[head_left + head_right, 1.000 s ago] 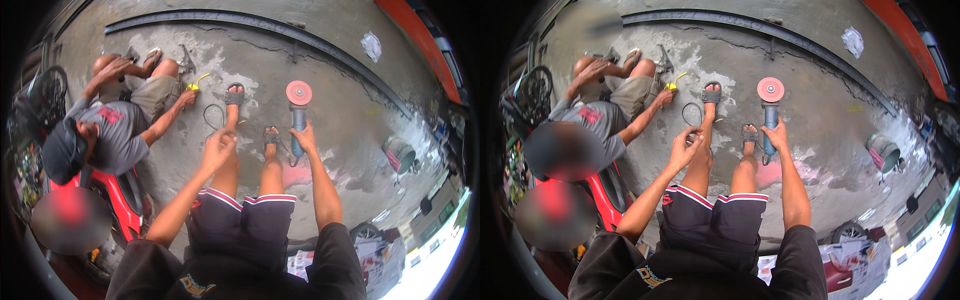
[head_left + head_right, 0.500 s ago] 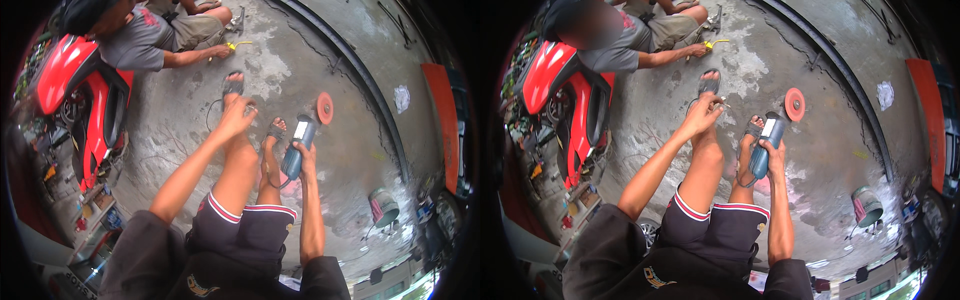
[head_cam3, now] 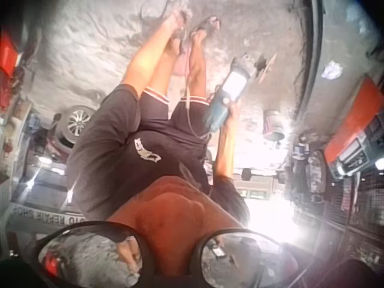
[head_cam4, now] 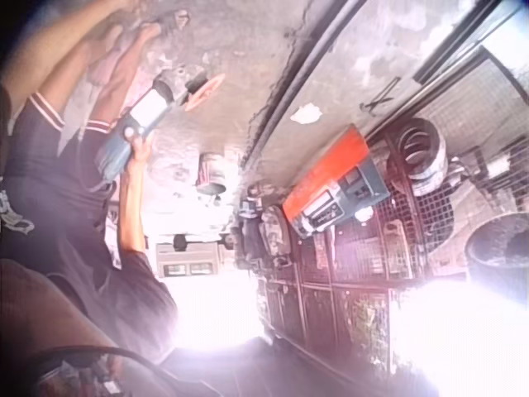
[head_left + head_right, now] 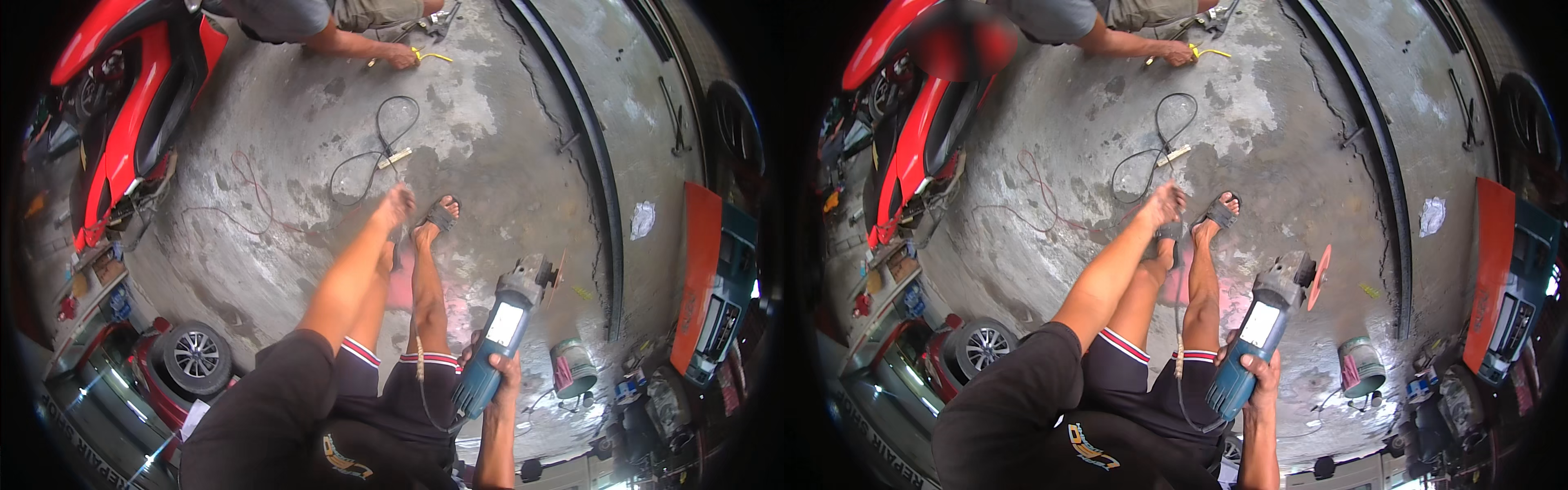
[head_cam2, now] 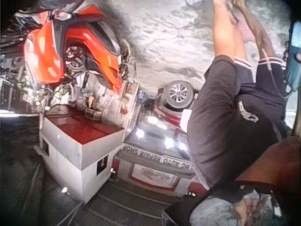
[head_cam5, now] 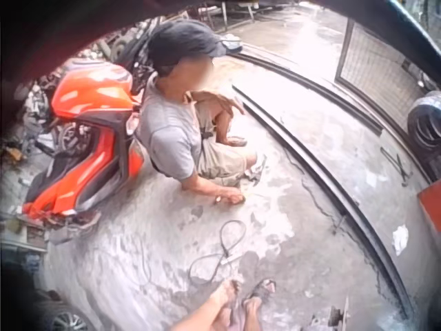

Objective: The person uses an angle grinder to cut a long curved metal bar into several pieces. After cutting, the person stacks the cut metal pieces on the floor.

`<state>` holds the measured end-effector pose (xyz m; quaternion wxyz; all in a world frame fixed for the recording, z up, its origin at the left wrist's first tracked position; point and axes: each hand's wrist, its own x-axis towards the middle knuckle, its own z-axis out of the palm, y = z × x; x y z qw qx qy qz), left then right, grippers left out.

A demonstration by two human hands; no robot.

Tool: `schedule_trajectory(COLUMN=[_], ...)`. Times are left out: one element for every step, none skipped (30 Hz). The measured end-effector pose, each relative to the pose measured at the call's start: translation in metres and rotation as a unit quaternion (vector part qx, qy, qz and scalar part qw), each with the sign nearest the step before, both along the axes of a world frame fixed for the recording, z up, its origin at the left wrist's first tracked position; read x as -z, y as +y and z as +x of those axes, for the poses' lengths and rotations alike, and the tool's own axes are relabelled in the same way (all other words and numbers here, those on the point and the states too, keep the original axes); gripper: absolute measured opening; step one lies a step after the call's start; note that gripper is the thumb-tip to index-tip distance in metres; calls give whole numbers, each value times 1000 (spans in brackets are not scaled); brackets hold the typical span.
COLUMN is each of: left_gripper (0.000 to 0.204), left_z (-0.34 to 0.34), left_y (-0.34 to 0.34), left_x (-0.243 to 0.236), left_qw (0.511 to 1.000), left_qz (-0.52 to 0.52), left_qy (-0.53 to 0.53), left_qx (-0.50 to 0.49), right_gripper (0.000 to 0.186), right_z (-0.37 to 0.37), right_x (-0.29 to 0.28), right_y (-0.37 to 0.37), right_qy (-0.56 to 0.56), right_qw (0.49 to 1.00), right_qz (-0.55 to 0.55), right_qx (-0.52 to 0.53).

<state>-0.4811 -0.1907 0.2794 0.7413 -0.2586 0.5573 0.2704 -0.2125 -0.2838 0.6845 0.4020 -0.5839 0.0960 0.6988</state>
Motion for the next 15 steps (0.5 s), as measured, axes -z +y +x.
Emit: schedule_trajectory(left_gripper=[24, 24, 26, 27, 28, 19, 14, 9, 18, 30, 29, 24, 18, 13, 7], left_z=[-34, -41, -69, -122, -183, -228, -275, -344, -418, -463, -495, -505, -520, -561, -494], left_y=[-2, 11, 25, 27, 26, 22, 18, -1, -18, -26, -44, -20, -14, -27, 10], left_x=[6, -6, -25, -37, -59, -93, -135, -174, -225, -296, -364, -413, -476, -546, -591], left_qw=[997, 980, 975, 960, 965, 946, 928, 894, 848, 818, 758, 753, 742, 680, 623], left_qz=[29, 23, 41, 42, 57, 115, 181, 276, 404, 365, 411, 439, 462, 360, 292], left_qy=[58, 129, 178, 214, 158, 132, 231, 338, 337, 445, 505, 486, 477, 635, 718], left_qx=[-28, -147, -124, -177, -202, -272, -232, -109, -68, -7, -20, -52, -93, -66, -105], right_gripper=[56, 58, 54, 51, 48, 46, 47, 49, 49, 49, 47, 45, 47, 49, 53], right_z=[-1, -1, 2, -2, -9, -17, -27, -41, -60, -83, -111, -132, -160, -191, -219], right_x=[0, 3, 11, 20, 33, 46, 61, 76, 92, 102, 101, 101, 108, 111, 108], right_y=[-4, -8, -12, -11, -5, -1, 2, 8, 9, 11, 19, 26, 27, 26, 34], right_qy=[-1, -25, -30, -48, -67, -94, -76, -36, -28, -29, -7, 0, 34, 82, 87], right_qw=[999, 997, 992, 985, 976, 965, 962, 956, 953, 948, 949, 957, 960, 958, 954], right_qz=[-11, -24, -31, -35, -37, -40, -60, -76, -61, -49, -37, -35, -22, -11, -15], right_qx=[-42, -70, -120, -163, -204, -240, -256, -280, -296, -314, -314, -290, -277, -275, -287])
